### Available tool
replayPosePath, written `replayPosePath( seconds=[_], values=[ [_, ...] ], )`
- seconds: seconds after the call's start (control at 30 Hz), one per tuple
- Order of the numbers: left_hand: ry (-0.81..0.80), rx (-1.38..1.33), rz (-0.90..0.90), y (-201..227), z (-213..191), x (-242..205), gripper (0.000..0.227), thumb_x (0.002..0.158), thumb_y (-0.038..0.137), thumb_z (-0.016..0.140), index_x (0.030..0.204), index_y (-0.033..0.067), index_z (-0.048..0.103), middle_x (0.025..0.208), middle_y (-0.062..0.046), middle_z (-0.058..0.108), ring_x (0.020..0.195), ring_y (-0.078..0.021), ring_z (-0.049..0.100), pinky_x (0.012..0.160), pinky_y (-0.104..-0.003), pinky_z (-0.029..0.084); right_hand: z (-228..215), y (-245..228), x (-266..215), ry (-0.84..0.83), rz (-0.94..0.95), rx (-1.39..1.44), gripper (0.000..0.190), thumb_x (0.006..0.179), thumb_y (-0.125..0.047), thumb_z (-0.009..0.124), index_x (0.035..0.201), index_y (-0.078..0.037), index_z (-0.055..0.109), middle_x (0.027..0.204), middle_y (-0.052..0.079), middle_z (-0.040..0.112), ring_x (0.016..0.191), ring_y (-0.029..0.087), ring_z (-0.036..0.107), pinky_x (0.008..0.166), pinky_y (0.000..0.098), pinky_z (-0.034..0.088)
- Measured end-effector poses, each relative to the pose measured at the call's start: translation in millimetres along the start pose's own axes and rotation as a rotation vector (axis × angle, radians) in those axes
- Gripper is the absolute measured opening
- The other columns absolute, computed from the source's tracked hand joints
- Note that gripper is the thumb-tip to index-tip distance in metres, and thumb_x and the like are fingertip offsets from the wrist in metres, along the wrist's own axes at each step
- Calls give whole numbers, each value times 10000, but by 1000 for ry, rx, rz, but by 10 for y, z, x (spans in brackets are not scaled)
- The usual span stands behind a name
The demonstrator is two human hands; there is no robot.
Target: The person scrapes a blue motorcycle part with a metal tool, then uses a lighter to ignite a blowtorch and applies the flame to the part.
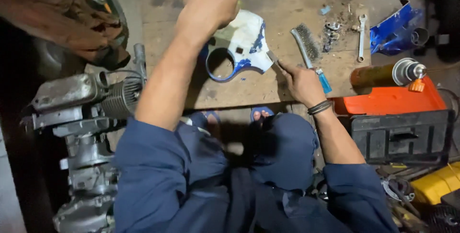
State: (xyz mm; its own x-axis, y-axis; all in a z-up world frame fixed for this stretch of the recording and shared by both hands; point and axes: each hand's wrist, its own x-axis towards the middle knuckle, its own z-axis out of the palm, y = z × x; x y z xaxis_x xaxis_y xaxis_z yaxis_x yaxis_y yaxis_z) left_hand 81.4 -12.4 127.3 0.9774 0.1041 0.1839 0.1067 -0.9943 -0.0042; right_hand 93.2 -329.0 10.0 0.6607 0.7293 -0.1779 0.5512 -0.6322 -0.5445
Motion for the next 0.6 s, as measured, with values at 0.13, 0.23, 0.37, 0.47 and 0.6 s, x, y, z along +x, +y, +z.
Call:
replayPosePath(
  seconds=[0.13,0.23,0.37,0.47,0.6],
  values=[
    [-594,-128,-92,103,-224,-329,361,943,458,762,1013,104,767,920,-157,737,849,-358,698,744,-523,588,63,-4,-29,10,25,-63,464,1000,-167,524,1447,-155,647,858,272,727,729,493,659,612,552,501],
    [-560,-4,1,155,208,-571,203,880,16,522,819,38,715,824,-142,718,724,-382,701,592,-504,579,71,-45,-35,16,36,-54,452,1014,-172,532,1451,-136,640,852,263,739,680,460,675,565,522,515],
    [-563,-5,4,233,466,-633,223,944,156,559,976,83,768,954,-144,742,856,-409,712,643,-506,571,80,-61,-18,17,39,-92,450,1010,-162,530,1445,-137,644,892,257,747,717,471,683,618,560,553],
    [-551,-62,39,294,778,-693,227,950,190,586,850,51,736,843,-138,729,763,-390,693,594,-503,557,100,-88,-27,24,34,-50,441,1021,-193,538,1448,-149,643,892,272,739,749,474,678,610,533,521],
    [-462,-131,64,279,1037,-758,277,910,207,574,953,32,783,876,-194,751,862,-445,735,754,-595,584,104,-158,-32,37,6,-49,340,1039,-212,566,1347,-147,694,1049,263,745,1011,484,695,858,584,565]
  ],
)
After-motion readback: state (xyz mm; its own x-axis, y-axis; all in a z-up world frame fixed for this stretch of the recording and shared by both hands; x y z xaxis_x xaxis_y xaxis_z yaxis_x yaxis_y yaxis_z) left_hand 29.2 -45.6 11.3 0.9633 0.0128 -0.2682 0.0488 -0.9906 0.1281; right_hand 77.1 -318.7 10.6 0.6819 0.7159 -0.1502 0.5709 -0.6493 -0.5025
